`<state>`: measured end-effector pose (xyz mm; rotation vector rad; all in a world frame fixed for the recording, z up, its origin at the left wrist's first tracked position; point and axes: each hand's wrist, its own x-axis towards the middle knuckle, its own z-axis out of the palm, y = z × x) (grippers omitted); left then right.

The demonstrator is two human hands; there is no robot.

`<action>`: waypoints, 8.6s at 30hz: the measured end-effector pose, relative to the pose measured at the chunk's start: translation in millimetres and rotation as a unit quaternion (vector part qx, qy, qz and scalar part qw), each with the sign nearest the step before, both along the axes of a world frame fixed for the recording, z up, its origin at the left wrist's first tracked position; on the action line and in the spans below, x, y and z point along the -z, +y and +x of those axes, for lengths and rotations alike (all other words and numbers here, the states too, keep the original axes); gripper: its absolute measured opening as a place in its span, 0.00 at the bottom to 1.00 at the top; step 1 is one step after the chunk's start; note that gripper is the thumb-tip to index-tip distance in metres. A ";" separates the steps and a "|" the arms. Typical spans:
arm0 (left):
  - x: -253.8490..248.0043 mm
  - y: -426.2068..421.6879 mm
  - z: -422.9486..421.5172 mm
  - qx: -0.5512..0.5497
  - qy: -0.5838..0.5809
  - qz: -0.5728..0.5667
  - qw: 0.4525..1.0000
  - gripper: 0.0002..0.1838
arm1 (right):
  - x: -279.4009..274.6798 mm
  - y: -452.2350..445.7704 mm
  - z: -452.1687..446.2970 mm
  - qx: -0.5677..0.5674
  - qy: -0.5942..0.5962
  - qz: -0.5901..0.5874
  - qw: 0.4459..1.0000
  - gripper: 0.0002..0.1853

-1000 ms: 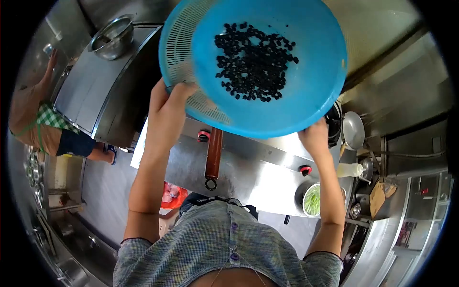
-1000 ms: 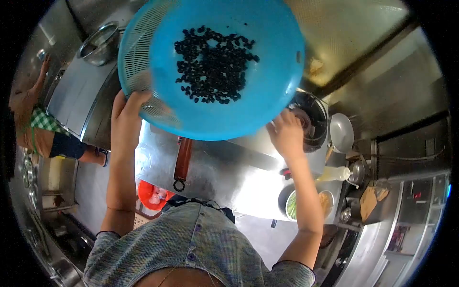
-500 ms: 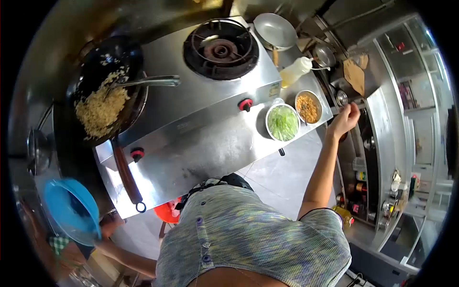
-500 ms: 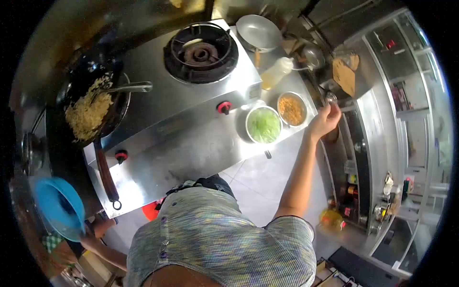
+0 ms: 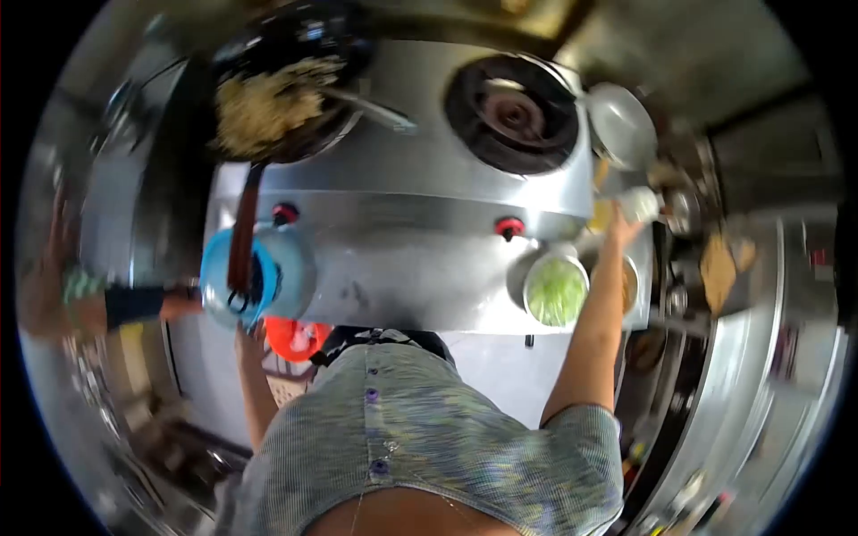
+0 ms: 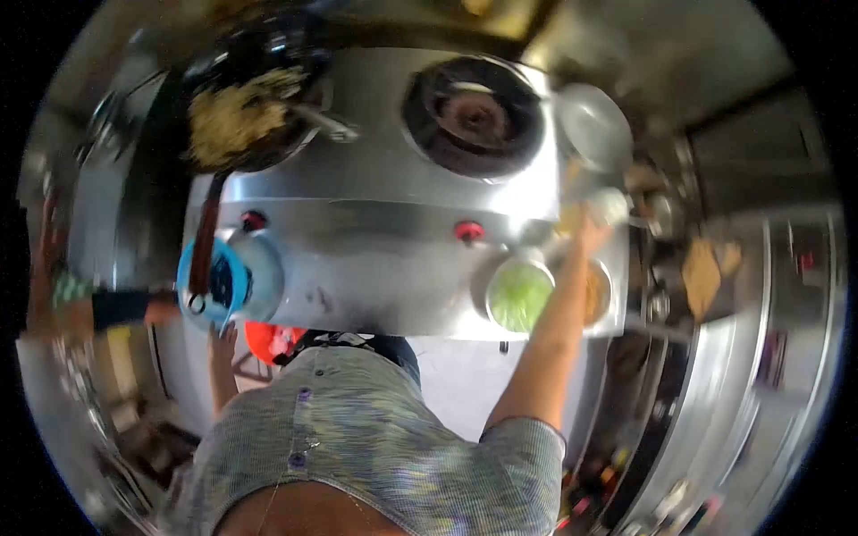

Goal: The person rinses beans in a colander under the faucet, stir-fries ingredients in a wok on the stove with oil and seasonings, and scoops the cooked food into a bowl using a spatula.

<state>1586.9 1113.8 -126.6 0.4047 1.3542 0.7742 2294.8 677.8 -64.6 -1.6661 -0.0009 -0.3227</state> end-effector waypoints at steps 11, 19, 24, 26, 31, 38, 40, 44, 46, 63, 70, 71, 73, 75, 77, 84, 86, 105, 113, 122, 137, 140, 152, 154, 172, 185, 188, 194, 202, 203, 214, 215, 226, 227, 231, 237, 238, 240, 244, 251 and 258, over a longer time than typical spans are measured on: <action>-19.6 12.3 -69.1 -0.267 0.216 0.126 0.931 0.21 | -281.4 128.6 -57.0 -0.083 -0.312 -0.496 0.806 0.25; -52.6 48.4 -32.8 -0.147 0.242 0.339 0.897 0.15 | -305.9 393.0 -150.2 -0.226 -0.639 -0.585 0.445 0.13; -81.2 30.1 -31.6 -0.093 0.360 0.346 0.861 0.14 | -272.0 525.0 -198.6 -0.301 -0.693 -0.563 0.335 0.09; -91.7 30.6 -38.3 -0.088 0.369 0.339 0.861 0.15 | -271.5 558.7 -187.1 -0.275 -0.676 -0.574 0.371 0.08; -75.2 38.3 -68.0 -0.126 0.357 0.330 0.865 0.14 | -284.3 561.6 -181.2 -0.219 -0.646 -0.672 0.288 0.06; -90.9 74.8 -36.1 -0.094 0.349 0.378 0.853 0.12 | -267.7 584.4 -216.6 -0.294 -0.635 -0.635 0.328 0.04; -94.4 82.8 -21.2 -0.073 0.327 0.389 0.858 0.12 | -276.6 589.6 -230.1 -0.279 -0.641 -0.632 0.333 0.05; -104.3 83.0 -7.4 -0.041 0.337 0.446 0.828 0.11 | -280.3 581.1 -174.5 -0.228 -0.612 -0.636 0.411 0.04; -92.4 80.6 -13.6 -0.048 0.339 0.439 0.831 0.10 | -282.7 563.3 -175.6 -0.240 -0.583 -0.689 0.357 0.03; -122.5 51.1 179.6 0.259 -0.069 0.228 0.936 0.14 | -281.8 464.8 -131.6 -0.229 -0.435 -0.640 0.591 0.21; -109.4 24.6 189.5 0.255 -0.058 0.131 0.956 0.15 | -282.8 285.0 -161.4 -0.334 -0.104 -0.191 0.917 0.19; -111.2 19.4 179.9 0.236 -0.033 0.138 0.961 0.15 | -259.4 255.0 -157.8 -0.287 -0.093 -0.180 0.936 0.21; -120.4 12.7 161.0 0.181 0.018 0.150 0.972 0.15 | -217.3 209.5 -183.8 -0.285 -0.094 -0.140 0.944 0.26; -109.9 12.7 132.8 0.131 0.074 0.208 0.967 0.13 | -160.4 179.5 -212.9 -0.268 -0.172 -0.201 0.926 0.33; -107.4 15.4 102.6 0.098 0.221 0.307 0.921 0.12 | -133.5 179.0 -270.0 -0.295 -0.017 -0.147 0.944 0.34; -30.4 27.2 -8.1 -0.019 0.521 0.264 0.812 0.29 | -23.4 180.9 -306.9 -0.355 0.042 -0.116 0.927 0.27; -36.5 21.9 -3.1 0.021 0.313 0.075 0.946 0.31 | -7.4 185.9 -305.3 -0.330 -0.003 -0.152 0.932 0.28; -123.7 -118.6 -182.4 0.063 0.238 0.308 0.919 0.18 | -23.5 368.3 -561.6 -0.845 0.327 -0.101 0.410 0.27; -106.8 -210.1 -311.1 -0.077 0.177 0.223 0.956 0.18 | -88.2 348.0 -746.1 -0.826 0.438 -0.131 0.329 0.24; -108.8 -241.5 -554.5 -0.153 0.280 0.200 0.926 0.26 | -17.7 402.3 -961.4 -0.801 0.281 -0.181 0.498 0.13; -159.2 74.0 -619.3 0.227 0.351 0.375 0.827 0.18 | -95.2 582.8 -957.6 -0.671 0.192 -0.127 0.705 0.12; -184.4 189.2 -647.3 0.211 0.359 0.383 0.825 0.18 | -152.3 667.7 -964.6 -0.648 0.206 -0.082 0.729 0.15; -184.8 652.0 -644.2 0.193 0.369 0.428 0.802 0.18 | -284.8 1036.8 -954.7 -0.630 0.093 -0.150 0.756 0.24; -181.3 735.2 -627.8 0.234 0.412 0.464 0.749 0.17 | -283.1 1089.8 -951.8 -0.616 0.085 -0.171 0.765 0.25; 1.5 1376.0 -542.2 0.450 0.789 0.370 0.194 0.27 | -8.4 1570.1 -1028.8 -0.569 0.241 -0.315 0.721 0.13; 22.2 1280.2 -531.0 0.423 0.374 0.490 0.664 0.16 | 71.0 1620.9 -1103.7 -0.556 0.235 -0.298 0.739 0.13; 16.2 1277.0 -517.5 0.445 0.351 0.558 0.606 0.15 | 28.2 1631.1 -1102.2 -0.579 0.162 -0.254 0.757 0.13; 9.0 1271.1 -530.5 0.563 0.405 0.612 0.381 0.16 | 3.2 1636.3 -1081.0 -0.547 0.043 -0.318 0.773 0.13; -13.0 1248.1 -523.8 0.583 0.513 0.353 0.522 0.27 | 42.9 1609.7 -1076.0 -0.484 0.210 -0.205 0.824 0.15; -8.4 1248.9 -522.4 0.632 0.474 0.319 0.524 0.26 | 45.7 1606.7 -1084.6 -0.454 0.238 -0.202 0.835 0.11; 27.9 1312.3 -521.4 0.575 0.307 0.376 0.659 0.15 | 59.8 1591.5 -1090.2 -0.461 0.204 -0.337 0.795 0.09; 21.9 1316.3 -520.5 0.588 0.303 0.384 0.644 0.15 | 61.5 1590.9 -1082.7 -0.466 0.201 -0.320 0.800 0.09; 13.0 1308.8 -502.7 0.560 0.344 0.445 0.609 0.14 | 46.5 1608.2 -1090.4 -0.509 0.248 -0.249 0.786 0.08; 10.0 1312.5 -501.6 0.599 0.326 0.417 0.601 0.13 | 47.1 1608.5 -1084.5 -0.519 0.212 -0.252 0.789 0.07; -27.0 1329.5 -537.0 0.469 0.273 0.401 0.738 0.14 | 32.9 1601.6 -1084.5 -0.542 0.146 -0.255 0.787 0.06; 11.5 1397.1 -571.9 0.250 0.245 0.166 0.922 0.23 | 20.2 1585.3 -1094.8 -0.514 0.245 -0.257 0.781 0.06; -16.4 1387.5 -565.5 0.201 0.190 0.138 0.951 0.26 | 21.3 1581.3 -1093.8 -0.507 0.252 -0.266 0.780 0.06; 20.4 1402.2 -556.2 0.021 -0.027 0.141 0.989 0.28 | 24.2 1576.1 -1090.4 -0.503 0.249 -0.271 0.782 0.06; 23.9 1380.6 -540.7 0.017 0.118 0.319 0.940 0.21 | 15.5 1566.5 -1087.4 -0.513 0.272 -0.263 0.771 0.07; 13.7 1349.0 -558.6 0.139 -0.029 0.171 0.975 0.21 | -11.6 1563.7 -1065.4 -0.524 0.158 -0.270 0.792 0.06; 45.4 1246.6 -531.4 0.096 -0.354 -0.109 0.924 0.22 | -70.2 1571.1 -1033.3 -0.475 -0.007 -0.428 0.769 0.14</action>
